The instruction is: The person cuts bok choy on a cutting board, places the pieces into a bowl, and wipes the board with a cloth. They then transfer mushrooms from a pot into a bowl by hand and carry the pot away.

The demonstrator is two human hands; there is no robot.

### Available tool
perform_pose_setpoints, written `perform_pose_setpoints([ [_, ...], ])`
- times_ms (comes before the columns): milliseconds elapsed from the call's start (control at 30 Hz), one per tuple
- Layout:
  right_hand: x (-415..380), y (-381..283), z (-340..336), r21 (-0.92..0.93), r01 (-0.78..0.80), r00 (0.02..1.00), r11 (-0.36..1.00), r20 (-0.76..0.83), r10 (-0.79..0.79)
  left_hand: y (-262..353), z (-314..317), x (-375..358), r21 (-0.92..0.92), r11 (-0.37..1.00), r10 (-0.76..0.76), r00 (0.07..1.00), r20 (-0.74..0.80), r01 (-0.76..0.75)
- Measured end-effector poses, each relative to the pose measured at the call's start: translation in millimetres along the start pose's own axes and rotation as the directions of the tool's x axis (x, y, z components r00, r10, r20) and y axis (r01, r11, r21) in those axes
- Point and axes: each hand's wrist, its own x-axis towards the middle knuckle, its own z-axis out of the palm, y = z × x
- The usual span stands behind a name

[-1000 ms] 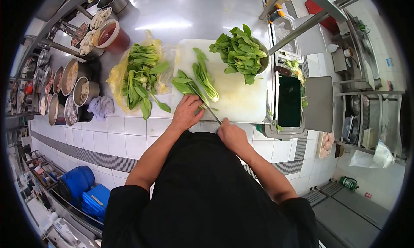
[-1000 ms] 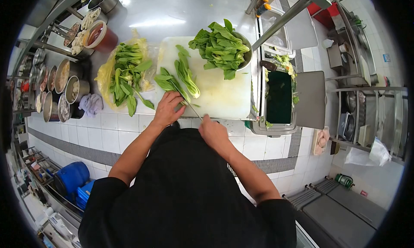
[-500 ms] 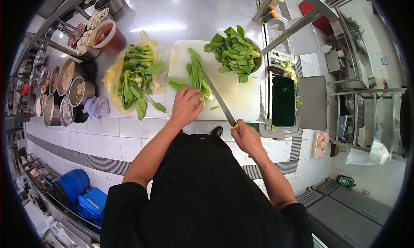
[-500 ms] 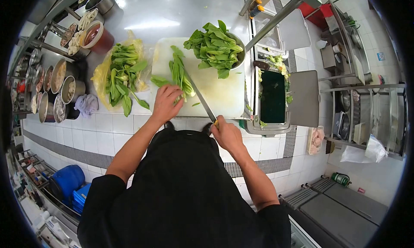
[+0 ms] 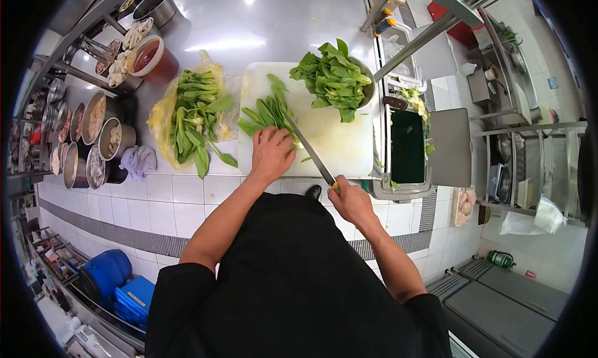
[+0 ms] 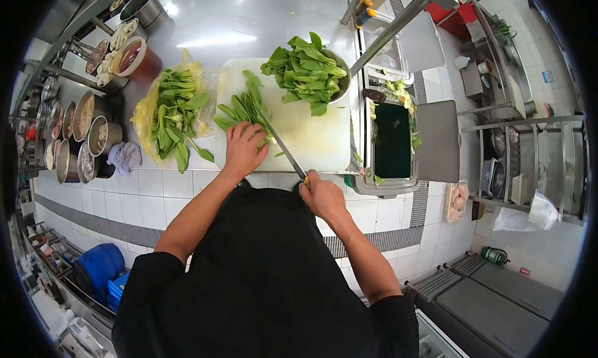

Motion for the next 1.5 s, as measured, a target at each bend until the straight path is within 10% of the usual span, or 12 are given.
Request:
perform_pose_setpoints([
  [800,99,-16,5,-0.181,0.148,0.985,0.972,-0.060,-0.161,4,9,7,-0.070,0.998,0.008,0.999,0.031,-0.006],
  [967,29,8,-16,-0.067,0.126,0.986,0.990,-0.099,-0.132,-27,-12,14,-0.323,0.946,0.035,0.999,0.031,-0.023],
  [1033,-7,25,-9,0.037,0.049,0.988,0.998,-0.147,-0.043,-42,-41,33,-0.270,0.959,0.137,0.972,0.194,-0.081],
  [1133,-46,45,3,0.135,-0.091,0.986,0.987,-0.128,0.109,-49,-68,69,0.078,0.868,0.334,0.693,0.639,-0.490],
  [1333,-80,61,23,0.232,-0.218,0.956,0.948,-0.144,0.255,-41,-35,105,-0.036,0.788,0.428,0.505,0.750,-0.614],
  [1500,-93,66,30,0.310,-0.278,0.934,0.909,-0.135,0.332,-24,-15,103,-0.069,0.811,0.441,0.529,0.725,-0.582],
])
